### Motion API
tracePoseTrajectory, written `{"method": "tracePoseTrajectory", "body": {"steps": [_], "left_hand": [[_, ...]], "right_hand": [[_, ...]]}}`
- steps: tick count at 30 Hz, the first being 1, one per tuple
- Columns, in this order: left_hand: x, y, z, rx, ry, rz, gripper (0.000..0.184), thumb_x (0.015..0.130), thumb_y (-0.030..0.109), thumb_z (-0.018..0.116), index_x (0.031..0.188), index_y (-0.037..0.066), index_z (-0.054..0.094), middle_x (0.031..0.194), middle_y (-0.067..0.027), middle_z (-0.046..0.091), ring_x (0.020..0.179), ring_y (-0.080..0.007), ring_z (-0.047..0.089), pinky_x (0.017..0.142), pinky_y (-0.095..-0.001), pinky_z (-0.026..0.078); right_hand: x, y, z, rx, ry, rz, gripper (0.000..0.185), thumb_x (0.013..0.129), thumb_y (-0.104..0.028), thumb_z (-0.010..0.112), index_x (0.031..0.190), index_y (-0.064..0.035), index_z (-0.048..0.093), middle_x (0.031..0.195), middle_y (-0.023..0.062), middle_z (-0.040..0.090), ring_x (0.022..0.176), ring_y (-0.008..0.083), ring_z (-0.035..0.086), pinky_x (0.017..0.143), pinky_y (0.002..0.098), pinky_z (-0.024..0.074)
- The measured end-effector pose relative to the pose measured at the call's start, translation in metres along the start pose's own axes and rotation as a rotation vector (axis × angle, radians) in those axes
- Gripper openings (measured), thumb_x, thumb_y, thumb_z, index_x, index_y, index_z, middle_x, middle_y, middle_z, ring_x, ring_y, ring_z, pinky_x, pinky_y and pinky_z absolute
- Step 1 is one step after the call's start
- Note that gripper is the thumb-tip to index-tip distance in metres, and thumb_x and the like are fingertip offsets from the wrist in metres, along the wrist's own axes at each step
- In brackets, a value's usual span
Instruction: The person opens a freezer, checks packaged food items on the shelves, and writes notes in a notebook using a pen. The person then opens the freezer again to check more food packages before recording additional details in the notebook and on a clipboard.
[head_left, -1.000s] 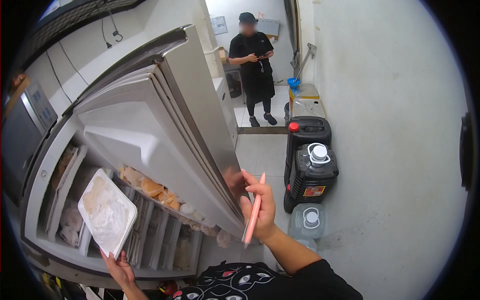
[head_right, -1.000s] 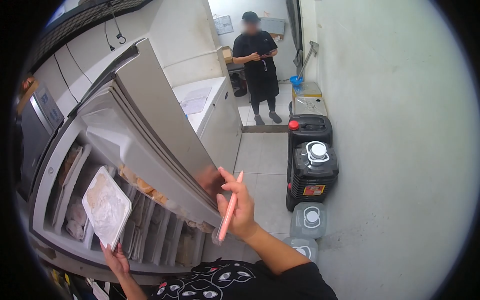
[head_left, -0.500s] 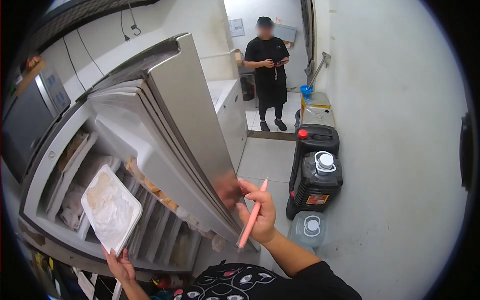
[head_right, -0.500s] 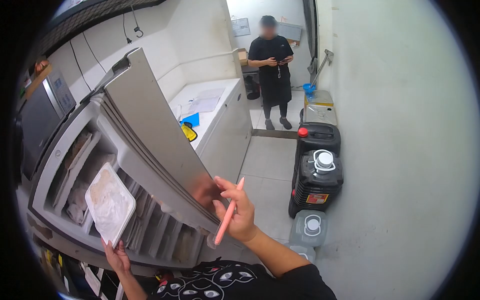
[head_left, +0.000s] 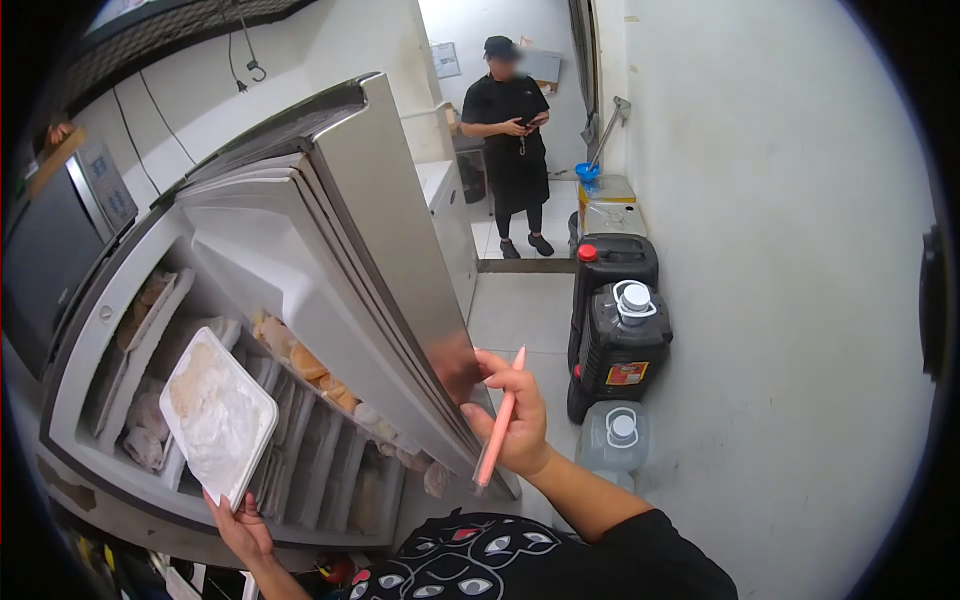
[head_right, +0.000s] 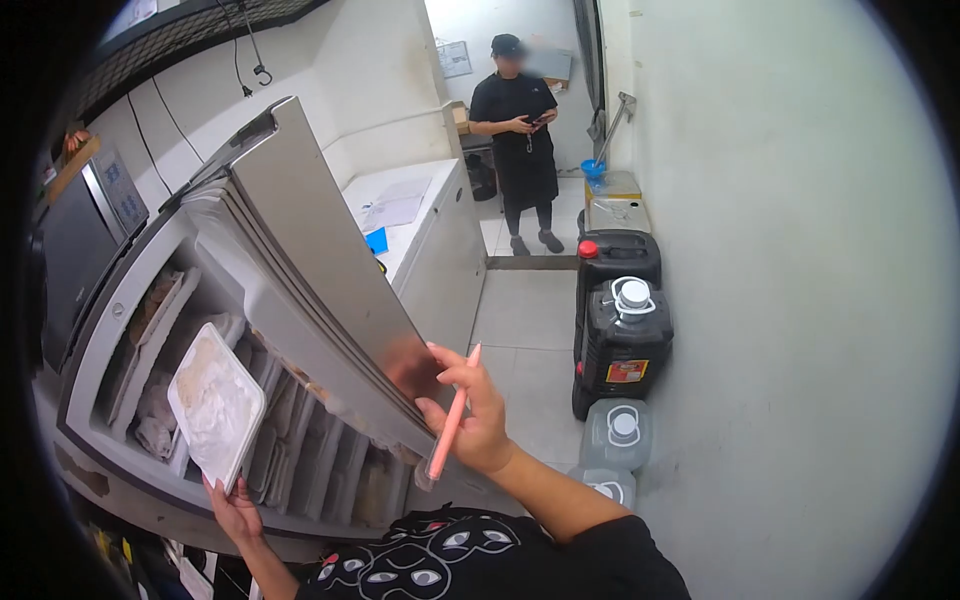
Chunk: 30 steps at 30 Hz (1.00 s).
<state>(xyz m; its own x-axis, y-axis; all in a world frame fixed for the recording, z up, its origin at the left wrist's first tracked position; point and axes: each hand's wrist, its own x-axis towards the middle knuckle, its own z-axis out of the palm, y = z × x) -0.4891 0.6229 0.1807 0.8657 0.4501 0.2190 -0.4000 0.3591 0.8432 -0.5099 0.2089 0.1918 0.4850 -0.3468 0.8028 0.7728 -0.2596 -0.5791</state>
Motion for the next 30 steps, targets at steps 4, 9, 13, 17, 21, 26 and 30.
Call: {"method": "tracePoseTrajectory", "body": {"steps": [4,9,13,17,21,26,30], "left_hand": [[-0.001,0.004,-0.01,-0.023,-0.006,-0.019,0.056,0.091,0.012,0.048,0.141,0.005,0.023,0.125,-0.0138,0.048,0.098,-0.0205,0.057,0.073,-0.0273,0.055],[-0.006,0.01,-0.024,-0.015,-0.046,-0.025,0.054,0.091,0.011,0.047,0.14,0.005,0.025,0.123,-0.0143,0.049,0.098,-0.0197,0.058,0.072,-0.0271,0.056],[-0.012,0.014,-0.031,-0.034,-0.004,-0.039,0.057,0.091,0.011,0.047,0.142,0.006,0.022,0.124,-0.0153,0.049,0.091,-0.0211,0.061,0.067,-0.0276,0.056],[-0.011,0.02,-0.046,-0.049,-0.033,-0.054,0.057,0.091,0.01,0.046,0.142,0.006,0.021,0.123,-0.0156,0.05,0.089,-0.0211,0.062,0.065,-0.027,0.057],[-0.015,0.025,-0.05,-0.072,-0.034,-0.061,0.057,0.091,0.01,0.046,0.142,0.007,0.021,0.124,-0.015,0.05,0.087,-0.0208,0.063,0.064,-0.0274,0.057],[-0.016,0.026,-0.051,-0.087,-0.021,-0.039,0.057,0.091,0.01,0.046,0.142,0.007,0.02,0.125,-0.0142,0.049,0.09,-0.0206,0.062,0.063,-0.028,0.057],[-0.014,0.024,-0.061,-0.086,-0.034,-0.034,0.057,0.091,0.01,0.045,0.142,0.006,0.02,0.126,-0.0141,0.048,0.093,-0.021,0.061,0.064,-0.0284,0.057]], "right_hand": [[-0.012,-0.012,0.008,-0.038,-0.022,-0.001,0.039,0.073,-0.005,0.072,0.101,-0.0053,0.045,0.124,0.022,0.051,0.11,0.0327,0.054,0.091,0.0387,0.0439],[-0.021,-0.023,0.018,-0.035,-0.053,-0.048,0.042,0.071,-0.002,0.073,0.102,-0.0052,0.045,0.123,0.0225,0.051,0.109,0.0316,0.055,0.087,0.0371,0.0462],[-0.028,-0.031,0.028,-0.008,-0.073,-0.046,0.043,0.071,0.0,0.072,0.103,-0.0053,0.045,0.123,0.0226,0.051,0.107,0.0309,0.056,0.085,0.0356,0.0481],[-0.034,-0.034,0.037,0.034,-0.117,-0.024,0.043,0.071,0.001,0.072,0.104,-0.0053,0.044,0.122,0.0229,0.051,0.106,0.0316,0.056,0.084,0.0361,0.0486],[-0.036,-0.035,0.044,0.077,-0.142,-0.042,0.043,0.071,-0.001,0.073,0.104,-0.0054,0.044,0.122,0.0236,0.051,0.106,0.0321,0.056,0.085,0.0367,0.0484],[-0.04,-0.041,0.051,0.069,-0.234,-0.053,0.043,0.077,-0.009,0.072,0.107,-0.0071,0.041,0.125,0.0243,0.048,0.107,0.0293,0.055,0.09,0.0387,0.044],[-0.041,-0.044,0.058,0.078,-0.24,-0.063,0.044,0.072,-0.01,0.076,0.103,-0.0054,0.044,0.122,0.0249,0.051,0.107,0.0342,0.055,0.086,0.0379,0.0481]]}}
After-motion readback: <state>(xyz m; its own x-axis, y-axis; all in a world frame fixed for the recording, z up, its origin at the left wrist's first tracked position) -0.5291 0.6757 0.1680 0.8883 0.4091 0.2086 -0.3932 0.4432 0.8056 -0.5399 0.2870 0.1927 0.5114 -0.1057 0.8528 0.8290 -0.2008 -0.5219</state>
